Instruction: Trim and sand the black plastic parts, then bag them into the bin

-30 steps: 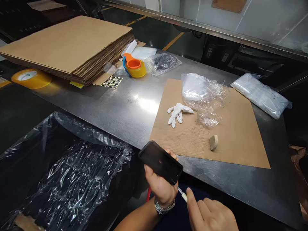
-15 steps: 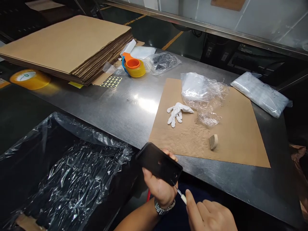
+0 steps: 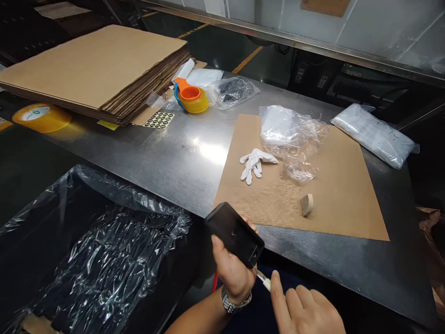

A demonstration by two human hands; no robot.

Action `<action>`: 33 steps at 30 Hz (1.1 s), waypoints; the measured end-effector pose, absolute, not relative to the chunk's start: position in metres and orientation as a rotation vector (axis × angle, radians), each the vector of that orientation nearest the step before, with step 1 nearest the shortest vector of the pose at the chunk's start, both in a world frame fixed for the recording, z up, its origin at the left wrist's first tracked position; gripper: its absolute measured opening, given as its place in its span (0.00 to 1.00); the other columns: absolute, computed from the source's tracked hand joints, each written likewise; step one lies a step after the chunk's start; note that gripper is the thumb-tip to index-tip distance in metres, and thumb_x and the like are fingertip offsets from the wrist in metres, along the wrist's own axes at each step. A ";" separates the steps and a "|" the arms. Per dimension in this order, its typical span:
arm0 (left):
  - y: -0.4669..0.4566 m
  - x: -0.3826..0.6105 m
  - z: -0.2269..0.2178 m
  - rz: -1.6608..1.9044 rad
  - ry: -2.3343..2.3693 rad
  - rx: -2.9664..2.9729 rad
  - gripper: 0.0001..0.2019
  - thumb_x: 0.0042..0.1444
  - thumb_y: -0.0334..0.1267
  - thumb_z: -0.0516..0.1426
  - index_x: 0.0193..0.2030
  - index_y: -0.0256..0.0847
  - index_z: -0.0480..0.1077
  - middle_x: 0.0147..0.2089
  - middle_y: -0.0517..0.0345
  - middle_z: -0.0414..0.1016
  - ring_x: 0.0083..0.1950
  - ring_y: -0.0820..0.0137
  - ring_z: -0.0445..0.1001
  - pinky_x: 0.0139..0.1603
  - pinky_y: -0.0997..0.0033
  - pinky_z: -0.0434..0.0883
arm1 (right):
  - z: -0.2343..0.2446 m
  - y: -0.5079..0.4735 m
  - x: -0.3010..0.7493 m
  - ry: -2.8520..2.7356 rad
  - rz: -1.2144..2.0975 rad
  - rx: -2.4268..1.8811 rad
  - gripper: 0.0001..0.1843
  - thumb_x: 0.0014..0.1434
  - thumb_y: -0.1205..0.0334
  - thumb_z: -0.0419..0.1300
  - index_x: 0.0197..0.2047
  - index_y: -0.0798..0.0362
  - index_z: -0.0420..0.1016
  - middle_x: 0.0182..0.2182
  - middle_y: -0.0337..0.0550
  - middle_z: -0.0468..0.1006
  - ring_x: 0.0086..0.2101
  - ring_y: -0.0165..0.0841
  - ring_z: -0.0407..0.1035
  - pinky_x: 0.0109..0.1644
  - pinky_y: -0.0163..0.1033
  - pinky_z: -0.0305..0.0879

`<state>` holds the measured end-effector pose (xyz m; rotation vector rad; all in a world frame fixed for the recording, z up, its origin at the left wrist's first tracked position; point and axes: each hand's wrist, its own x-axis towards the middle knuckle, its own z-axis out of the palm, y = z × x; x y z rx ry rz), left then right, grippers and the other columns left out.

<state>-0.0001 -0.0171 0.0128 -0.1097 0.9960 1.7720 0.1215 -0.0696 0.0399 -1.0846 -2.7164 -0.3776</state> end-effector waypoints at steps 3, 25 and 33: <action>-0.016 -0.001 0.015 1.643 1.066 -0.168 0.24 0.56 0.54 0.47 0.33 0.35 0.74 0.27 0.53 0.75 0.26 0.70 0.73 0.25 0.75 0.71 | 0.042 -0.069 0.124 -2.747 -0.463 -1.108 0.16 0.54 0.77 0.49 0.40 0.64 0.75 0.12 0.34 0.58 0.13 0.24 0.55 0.19 0.35 0.43; -0.005 -0.011 0.019 1.055 0.843 -0.323 0.20 0.60 0.45 0.46 0.31 0.31 0.71 0.28 0.52 0.72 0.25 0.71 0.70 0.27 0.72 0.69 | 0.007 0.014 0.233 -2.160 0.023 -2.665 0.20 0.63 0.51 0.41 0.41 0.51 0.70 0.20 0.45 0.74 0.20 0.40 0.69 0.21 0.36 0.52; -0.011 -0.009 0.014 0.851 0.767 -0.280 0.20 0.59 0.47 0.47 0.35 0.31 0.71 0.29 0.51 0.73 0.25 0.70 0.72 0.27 0.72 0.68 | -0.005 0.021 0.224 -2.194 -0.010 -2.221 0.17 0.63 0.57 0.47 0.45 0.58 0.70 0.37 0.56 0.71 0.38 0.43 0.67 0.36 0.44 0.62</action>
